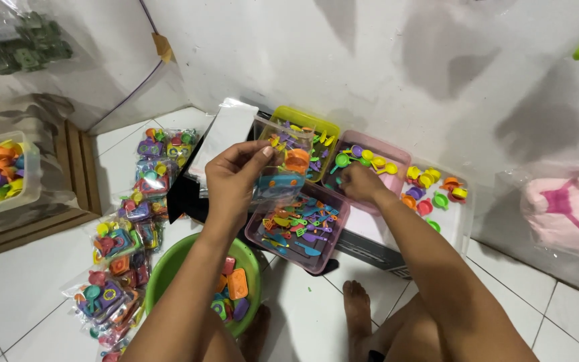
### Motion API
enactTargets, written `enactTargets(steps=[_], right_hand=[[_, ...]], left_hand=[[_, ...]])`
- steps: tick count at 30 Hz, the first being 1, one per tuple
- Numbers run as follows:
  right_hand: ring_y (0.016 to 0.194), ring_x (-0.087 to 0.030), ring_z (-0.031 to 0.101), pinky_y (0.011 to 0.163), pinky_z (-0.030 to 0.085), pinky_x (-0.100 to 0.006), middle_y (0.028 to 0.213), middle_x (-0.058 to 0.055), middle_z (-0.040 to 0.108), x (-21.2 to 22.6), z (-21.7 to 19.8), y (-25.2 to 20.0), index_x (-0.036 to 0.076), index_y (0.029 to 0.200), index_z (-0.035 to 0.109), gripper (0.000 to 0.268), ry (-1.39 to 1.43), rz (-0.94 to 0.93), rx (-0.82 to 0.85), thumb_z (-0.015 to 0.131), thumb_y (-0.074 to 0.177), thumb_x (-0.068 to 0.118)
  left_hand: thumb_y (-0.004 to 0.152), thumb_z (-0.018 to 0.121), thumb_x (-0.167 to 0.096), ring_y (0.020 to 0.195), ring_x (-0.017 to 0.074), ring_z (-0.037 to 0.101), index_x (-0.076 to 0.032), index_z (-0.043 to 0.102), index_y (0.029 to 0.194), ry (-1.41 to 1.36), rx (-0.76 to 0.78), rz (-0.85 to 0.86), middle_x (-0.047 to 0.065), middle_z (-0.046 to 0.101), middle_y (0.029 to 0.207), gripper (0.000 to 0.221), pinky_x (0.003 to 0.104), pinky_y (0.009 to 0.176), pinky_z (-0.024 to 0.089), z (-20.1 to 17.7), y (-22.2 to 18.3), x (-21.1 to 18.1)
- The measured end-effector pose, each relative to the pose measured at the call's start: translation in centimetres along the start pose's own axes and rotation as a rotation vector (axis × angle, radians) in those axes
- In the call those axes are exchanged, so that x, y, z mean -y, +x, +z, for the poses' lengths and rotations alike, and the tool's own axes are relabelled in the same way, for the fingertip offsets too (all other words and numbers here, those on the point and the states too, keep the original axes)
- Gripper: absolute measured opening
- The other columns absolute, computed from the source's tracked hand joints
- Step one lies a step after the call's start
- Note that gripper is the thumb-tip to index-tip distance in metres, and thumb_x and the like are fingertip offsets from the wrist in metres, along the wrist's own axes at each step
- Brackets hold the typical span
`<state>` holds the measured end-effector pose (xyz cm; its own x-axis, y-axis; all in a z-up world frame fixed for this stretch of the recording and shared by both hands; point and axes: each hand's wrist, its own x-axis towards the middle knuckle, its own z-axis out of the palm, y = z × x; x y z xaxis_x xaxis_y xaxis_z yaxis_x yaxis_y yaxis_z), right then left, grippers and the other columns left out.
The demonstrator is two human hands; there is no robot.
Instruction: The person sits on the floor and sorts colorful plastic toys from a green bowl and a pink container into small clear plastic bags. They pick up various items, including toy spoons and other shapes, place them into the bags, and set the filled bags aside.
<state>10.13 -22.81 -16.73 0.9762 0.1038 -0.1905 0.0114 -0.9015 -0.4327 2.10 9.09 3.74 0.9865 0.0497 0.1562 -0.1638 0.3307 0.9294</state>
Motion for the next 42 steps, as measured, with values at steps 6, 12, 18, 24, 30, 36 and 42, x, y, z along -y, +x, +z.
enactTargets(steps=[6, 12, 18, 24, 30, 36, 42], right_hand=[[0.082, -0.035, 0.071, 0.079, 0.054, -0.045, 0.08, -0.016, 0.072, -1.6, -1.3, -0.4, 0.007, 0.087, 0.075, 0.018, 0.354, -0.018, -0.218, 0.076, 0.075, 0.02], [0.06, -0.017, 0.068, 0.048, 0.055, -0.028, 0.077, -0.014, 0.07, 3.2, -7.7, -3.8, 0.002, 0.095, 0.073, 0.011, 0.853, -0.01, -0.444, 0.076, 0.084, 0.004], [0.067, -0.015, 0.068, 0.052, 0.062, -0.025, 0.09, -0.009, 0.057, 7.6, -13.6, -8.5, -0.003, 0.112, 0.056, 0.031, 1.056, -0.247, -0.676, 0.079, 0.09, -0.004], [0.074, -0.02, 0.07, 0.063, 0.063, -0.029, 0.093, -0.017, 0.068, 12.0, -16.7, -13.8, -0.005, 0.102, 0.063, 0.02, 0.762, -0.437, -0.908, 0.08, 0.093, -0.011], [0.074, -0.022, 0.073, 0.07, 0.06, -0.032, 0.087, -0.011, 0.07, 14.2, -15.6, -14.1, 0.001, 0.091, 0.069, 0.021, 0.638, -0.553, -0.858, 0.083, 0.083, -0.013], [0.073, -0.021, 0.074, 0.071, 0.06, -0.032, 0.083, -0.009, 0.074, 14.4, -14.8, -13.5, 0.004, 0.09, 0.072, 0.021, 0.605, -0.528, -0.78, 0.085, 0.078, -0.006], [0.075, -0.021, 0.074, 0.074, 0.058, -0.033, 0.08, -0.009, 0.073, 15.0, -15.5, -14.2, 0.004, 0.089, 0.074, 0.006, 0.578, -0.592, -0.687, 0.079, 0.09, 0.002]], left_hand=[[0.088, 0.078, -0.004, 0.08, 0.025, 0.076, 0.006, 0.074, 0.105, -0.025, -0.009, -0.062, 0.017, 0.074, 0.085, 0.021, 0.033, 0.071, 0.064, 0.7, -0.1, 0.3], [0.084, 0.081, -0.003, 0.075, 0.0224, 0.075, 0.005, 0.076, 0.102, -0.026, 0.013, -0.077, 0.016, 0.075, 0.082, 0.02, 0.033, 0.066, 0.063, 1.5, 0.0, 2.0], [0.081, 0.085, -0.006, 0.072, 0.0227, 0.076, 0.003, 0.078, 0.101, 0.017, 0.068, -0.129, 0.018, 0.075, 0.079, 0.023, 0.035, 0.065, 0.065, 3.1, -0.2, 3.6], [0.081, 0.084, -0.003, 0.074, 0.0235, 0.074, 0.007, 0.076, 0.104, 0.079, 0.18, -0.145, 0.02, 0.074, 0.08, 0.027, 0.036, 0.066, 0.064, 3.8, -0.9, 6.2], [0.083, 0.083, -0.007, 0.075, 0.0201, 0.074, 0.005, 0.077, 0.106, 0.12, 0.241, -0.165, 0.018, 0.076, 0.081, 0.026, 0.033, 0.064, 0.064, 5.1, -1.4, 7.2], [0.088, 0.081, -0.012, 0.081, 0.0166, 0.07, 0.001, 0.078, 0.107, 0.161, 0.23, -0.137, 0.016, 0.077, 0.085, 0.023, 0.035, 0.07, 0.061, 5.9, -1.9, 6.5], [0.089, 0.079, -0.01, 0.081, 0.0157, 0.071, 0.004, 0.076, 0.11, 0.057, 0.21, -0.212, 0.014, 0.077, 0.087, 0.025, 0.03, 0.073, 0.061, 6.1, -2.1, 5.4]])
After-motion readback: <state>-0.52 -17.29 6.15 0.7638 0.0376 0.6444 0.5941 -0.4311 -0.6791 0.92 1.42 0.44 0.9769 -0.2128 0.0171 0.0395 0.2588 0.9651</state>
